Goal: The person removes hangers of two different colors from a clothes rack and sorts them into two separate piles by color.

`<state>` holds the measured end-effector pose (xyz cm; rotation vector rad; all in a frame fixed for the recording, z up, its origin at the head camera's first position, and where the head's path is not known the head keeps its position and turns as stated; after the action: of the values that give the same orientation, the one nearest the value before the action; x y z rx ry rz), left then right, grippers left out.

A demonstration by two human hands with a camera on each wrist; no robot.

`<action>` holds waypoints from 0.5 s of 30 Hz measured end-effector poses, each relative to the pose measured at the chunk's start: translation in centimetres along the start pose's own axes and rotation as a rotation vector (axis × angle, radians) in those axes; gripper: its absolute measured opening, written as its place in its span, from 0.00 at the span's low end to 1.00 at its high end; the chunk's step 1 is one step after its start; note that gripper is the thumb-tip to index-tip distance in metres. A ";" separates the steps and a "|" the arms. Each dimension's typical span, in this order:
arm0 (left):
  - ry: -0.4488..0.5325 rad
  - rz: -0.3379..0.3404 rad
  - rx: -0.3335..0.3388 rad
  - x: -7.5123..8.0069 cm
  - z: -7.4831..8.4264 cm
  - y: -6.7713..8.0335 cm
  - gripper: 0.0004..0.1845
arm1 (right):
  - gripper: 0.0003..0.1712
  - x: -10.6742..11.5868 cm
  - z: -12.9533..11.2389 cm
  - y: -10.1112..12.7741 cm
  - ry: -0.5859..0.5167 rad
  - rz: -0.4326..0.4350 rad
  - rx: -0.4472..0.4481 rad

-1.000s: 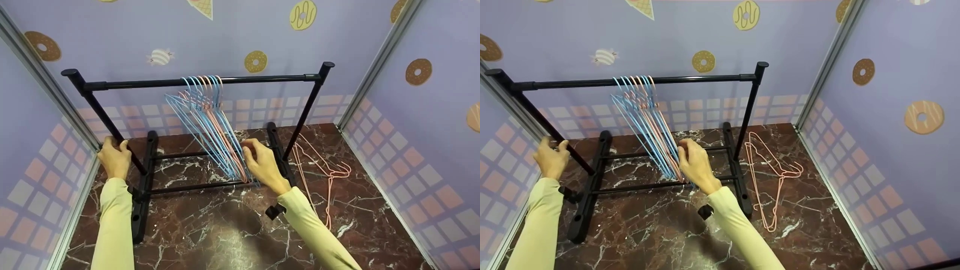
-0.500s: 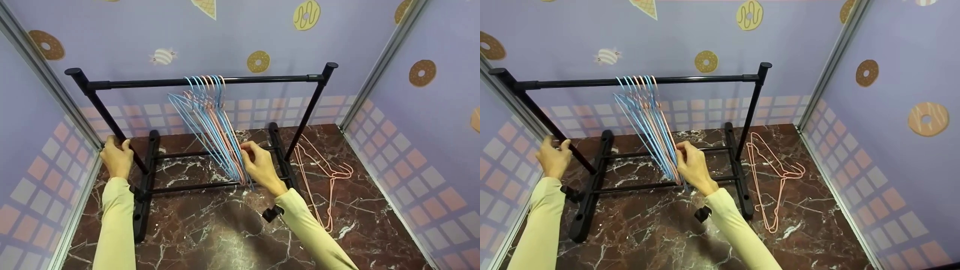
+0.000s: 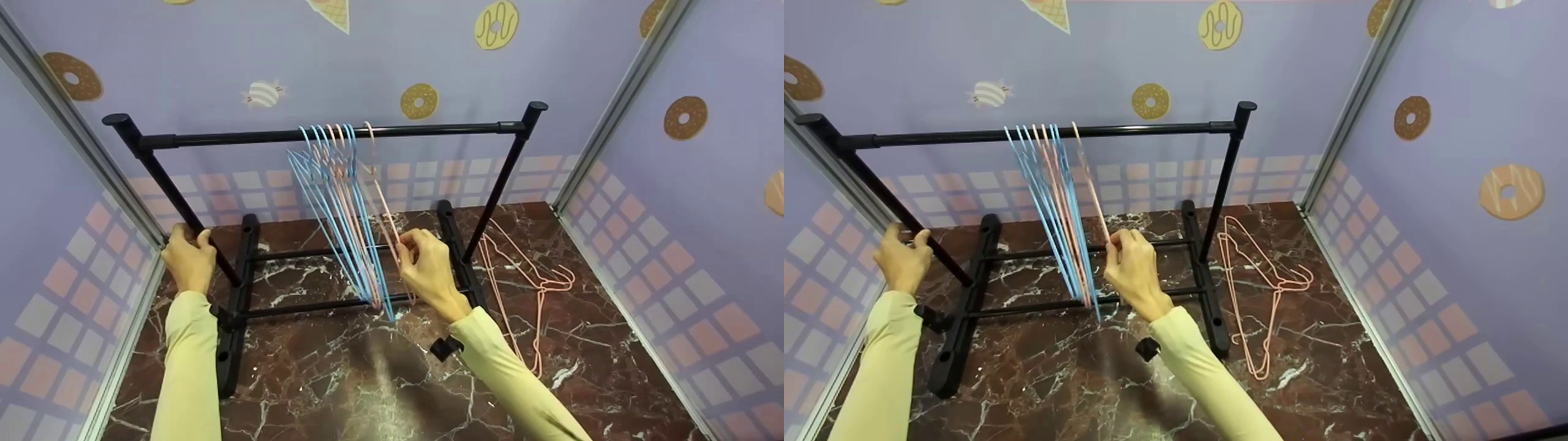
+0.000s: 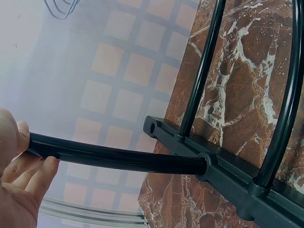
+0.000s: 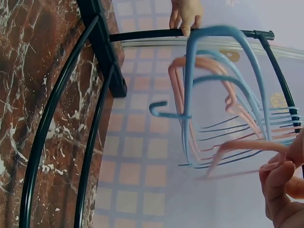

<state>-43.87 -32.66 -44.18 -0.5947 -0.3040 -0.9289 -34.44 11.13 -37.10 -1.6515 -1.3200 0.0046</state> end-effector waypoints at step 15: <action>0.000 -0.005 0.016 0.0 -0.2 -0.1 0.14 | 0.02 2.5 1.0 1.2 -0.034 0.099 0.003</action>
<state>-43.95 -32.84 -44.32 -0.5801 -0.3129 -0.9302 -33.08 13.78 -37.07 -1.7192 -1.2618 0.0940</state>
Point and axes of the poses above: each hand's wrist, its own y-axis away from the middle knuckle, its own x-axis out of the back of the hand, z = x × y, the point moved 9 cm from there along -y, towards the middle knuckle, and after that the axes turned 3 degrees about -z, right-handed, at the moved point
